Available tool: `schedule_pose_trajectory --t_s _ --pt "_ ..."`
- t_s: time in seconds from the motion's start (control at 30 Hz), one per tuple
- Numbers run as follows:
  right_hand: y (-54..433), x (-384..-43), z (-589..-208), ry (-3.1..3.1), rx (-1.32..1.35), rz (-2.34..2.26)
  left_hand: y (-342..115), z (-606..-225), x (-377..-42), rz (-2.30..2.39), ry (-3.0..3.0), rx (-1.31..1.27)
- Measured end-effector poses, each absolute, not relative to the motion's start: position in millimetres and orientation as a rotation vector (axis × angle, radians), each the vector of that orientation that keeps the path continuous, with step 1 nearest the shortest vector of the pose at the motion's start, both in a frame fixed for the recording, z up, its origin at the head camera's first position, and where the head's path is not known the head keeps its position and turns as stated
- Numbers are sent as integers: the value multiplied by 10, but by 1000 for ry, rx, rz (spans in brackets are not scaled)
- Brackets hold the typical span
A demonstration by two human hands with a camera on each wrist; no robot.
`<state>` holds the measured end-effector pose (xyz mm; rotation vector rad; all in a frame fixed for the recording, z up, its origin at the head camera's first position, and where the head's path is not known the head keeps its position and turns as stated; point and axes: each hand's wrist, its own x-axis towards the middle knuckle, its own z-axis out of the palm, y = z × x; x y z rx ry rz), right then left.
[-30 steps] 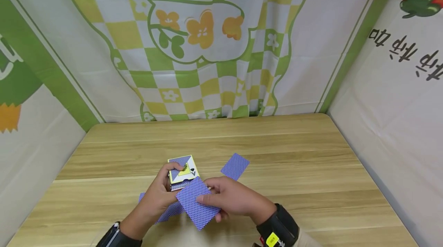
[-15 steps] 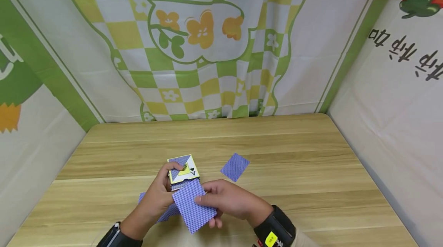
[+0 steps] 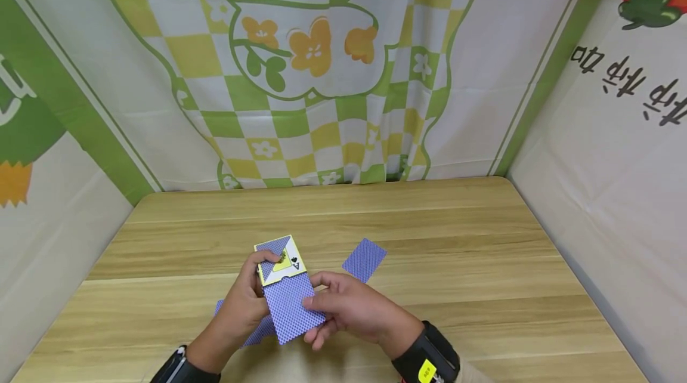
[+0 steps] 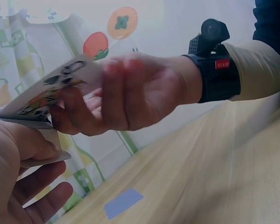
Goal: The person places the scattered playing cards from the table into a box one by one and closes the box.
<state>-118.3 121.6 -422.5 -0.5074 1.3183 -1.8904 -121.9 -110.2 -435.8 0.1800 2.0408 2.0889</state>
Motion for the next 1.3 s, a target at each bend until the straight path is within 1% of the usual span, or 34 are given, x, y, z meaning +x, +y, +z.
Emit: schedule_pose_trajectory --t_s 0.23,0.4,0.53,0.73,0.9,1.1,1.3 --pt "1167 -1133 -4125 1333 -403 -1990 -1105 -4348 -1211 2110 1986 220" --pt "1161 -1129 -4123 1420 -431 -2028 -1112 -4351 -1213 2132 1959 250" --pt "1161 -1129 -4143 1593 -481 -2028 -1109 -4352 -1194 2123 1952 300" --pt "1151 -1123 -4157 1975 -516 -1928 -1101 -4363 -1166 2071 1976 456" --pt "1141 -1132 -4168 2208 -525 -1833 -1113 -4368 -1151 2041 1981 507" --pt "1147 -1134 -4180 2255 -546 -1787 -1133 -4367 -1156 2019 1922 512" --pt "1156 -1133 -4192 2253 -557 -1770 -1133 -4362 -1177 1956 1987 398"
